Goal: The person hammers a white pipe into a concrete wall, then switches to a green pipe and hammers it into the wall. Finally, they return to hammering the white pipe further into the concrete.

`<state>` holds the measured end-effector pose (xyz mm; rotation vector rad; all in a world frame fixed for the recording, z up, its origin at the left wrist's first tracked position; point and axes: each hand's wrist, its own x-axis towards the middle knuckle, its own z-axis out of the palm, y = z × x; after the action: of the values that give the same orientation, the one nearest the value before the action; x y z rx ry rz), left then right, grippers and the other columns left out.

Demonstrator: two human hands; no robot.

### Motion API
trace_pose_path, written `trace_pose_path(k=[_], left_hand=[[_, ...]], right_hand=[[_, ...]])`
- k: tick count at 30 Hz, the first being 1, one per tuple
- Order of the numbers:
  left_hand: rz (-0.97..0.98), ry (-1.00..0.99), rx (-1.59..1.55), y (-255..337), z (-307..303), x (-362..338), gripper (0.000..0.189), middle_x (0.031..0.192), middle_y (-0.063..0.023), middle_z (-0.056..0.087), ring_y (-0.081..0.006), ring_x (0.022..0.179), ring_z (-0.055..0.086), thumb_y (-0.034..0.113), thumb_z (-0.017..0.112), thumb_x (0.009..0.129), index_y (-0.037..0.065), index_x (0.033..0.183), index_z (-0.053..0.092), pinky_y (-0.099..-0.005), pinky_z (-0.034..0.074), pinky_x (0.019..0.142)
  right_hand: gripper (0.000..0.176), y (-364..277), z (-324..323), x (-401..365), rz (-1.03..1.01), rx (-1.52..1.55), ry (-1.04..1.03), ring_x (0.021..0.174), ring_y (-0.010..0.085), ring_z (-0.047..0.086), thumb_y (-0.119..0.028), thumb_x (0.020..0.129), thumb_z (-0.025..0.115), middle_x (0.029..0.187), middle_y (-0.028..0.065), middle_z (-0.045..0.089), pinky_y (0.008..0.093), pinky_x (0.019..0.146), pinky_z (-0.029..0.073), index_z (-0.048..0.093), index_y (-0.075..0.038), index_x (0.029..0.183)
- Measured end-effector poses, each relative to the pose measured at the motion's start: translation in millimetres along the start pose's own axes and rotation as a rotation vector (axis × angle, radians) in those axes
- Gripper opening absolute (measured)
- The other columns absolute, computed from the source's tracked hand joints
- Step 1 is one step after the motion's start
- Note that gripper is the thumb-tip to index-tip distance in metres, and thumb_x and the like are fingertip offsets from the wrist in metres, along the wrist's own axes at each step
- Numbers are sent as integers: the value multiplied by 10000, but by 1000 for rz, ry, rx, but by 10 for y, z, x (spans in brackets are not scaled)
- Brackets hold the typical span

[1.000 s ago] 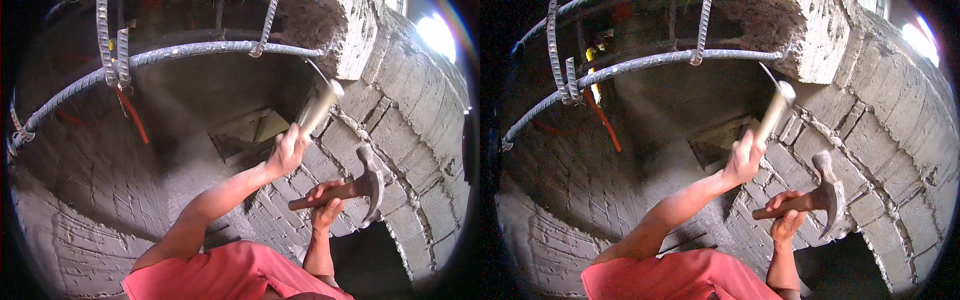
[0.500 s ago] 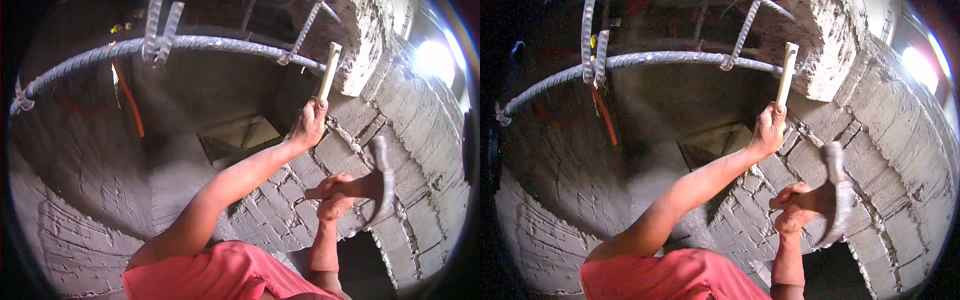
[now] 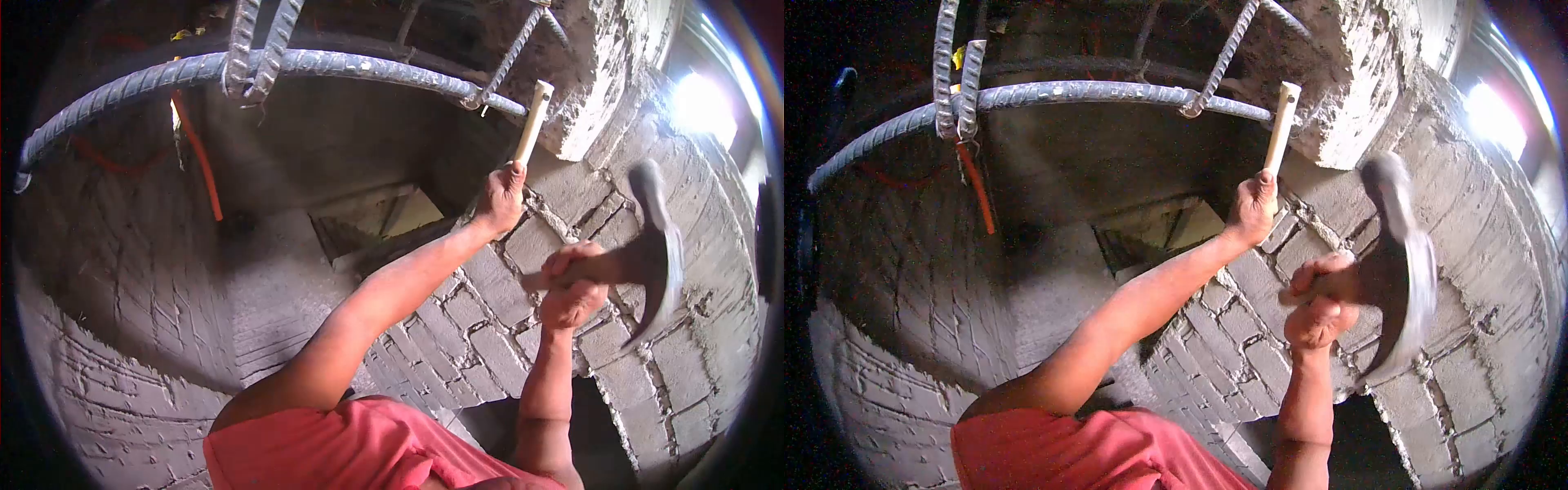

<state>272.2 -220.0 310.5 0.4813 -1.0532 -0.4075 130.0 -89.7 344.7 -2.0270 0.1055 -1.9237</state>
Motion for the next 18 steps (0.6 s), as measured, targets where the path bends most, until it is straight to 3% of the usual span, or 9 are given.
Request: trace_pose_path(k=[3,5,6,7,9,13,16,17,18], left_hand=[[-16,53,19,-28,66,6,618,551,56,389,-65,496,387,628,416,966,98,649,435,-286,308,464],[18,72,-39,29,129,10,641,528,54,381,-64,484,392,636,389,971,109,606,413,-287,316,461],[19,77,-36,142,159,-21,638,520,54,376,-64,480,390,619,384,982,115,591,406,-287,317,459],[21,86,-36,242,187,-42,637,512,55,371,-65,476,387,602,379,993,121,575,400,-288,319,458],[-98,66,4,176,220,-90,529,599,-98,466,-186,565,438,480,376,1034,2,863,525,-424,352,520],[-135,166,164,393,354,-85,610,639,-174,505,-257,602,468,527,395,1016,-19,774,521,-451,378,567],[-25,185,69,272,404,-49,620,643,-194,515,-257,599,459,526,384,1019,-21,758,514,-456,371,560],[-21,199,35,188,425,-40,613,638,-195,501,-246,599,451,515,383,1022,-24,759,508,-453,368,558],[-18,214,-2,154,418,-49,606,632,-197,487,-235,599,443,504,382,1024,-27,759,501,-451,365,557]], right_hand=[[604,160,-17,193,-119,184,-158,545,148,474,-598,962,430,633,55,489,275,503,400,503,-37,750],[613,344,11,301,-112,-116,-116,534,144,483,-641,936,470,644,29,488,282,478,391,520,-62,741],[559,422,51,474,-290,-676,-186,516,146,473,-540,1005,392,631,25,488,292,468,373,519,-63,743],[511,402,49,645,-48,-512,-353,511,149,470,-452,1038,366,616,30,480,299,464,371,524,-61,749],[522,369,126,706,135,-375,-250,513,141,467,-455,1037,361,615,27,479,296,469,376,529,-56,745],[599,-11,105,679,-218,1,-154,536,136,472,-641,934,472,654,41,492,283,490,389,530,-51,847],[382,-179,203,736,-419,456,-142,554,181,505,-311,1009,454,648,96,535,341,531,435,534,-42,750],[382,-29,139,722,-416,462,-142,554,181,505,-311,1009,454,648,96,535,341,531,435,534,-42,750],[342,239,-6,705,-562,-134,-162,548,214,514,-287,1000,467,662,114,543,369,540,438,538,-32,783]])
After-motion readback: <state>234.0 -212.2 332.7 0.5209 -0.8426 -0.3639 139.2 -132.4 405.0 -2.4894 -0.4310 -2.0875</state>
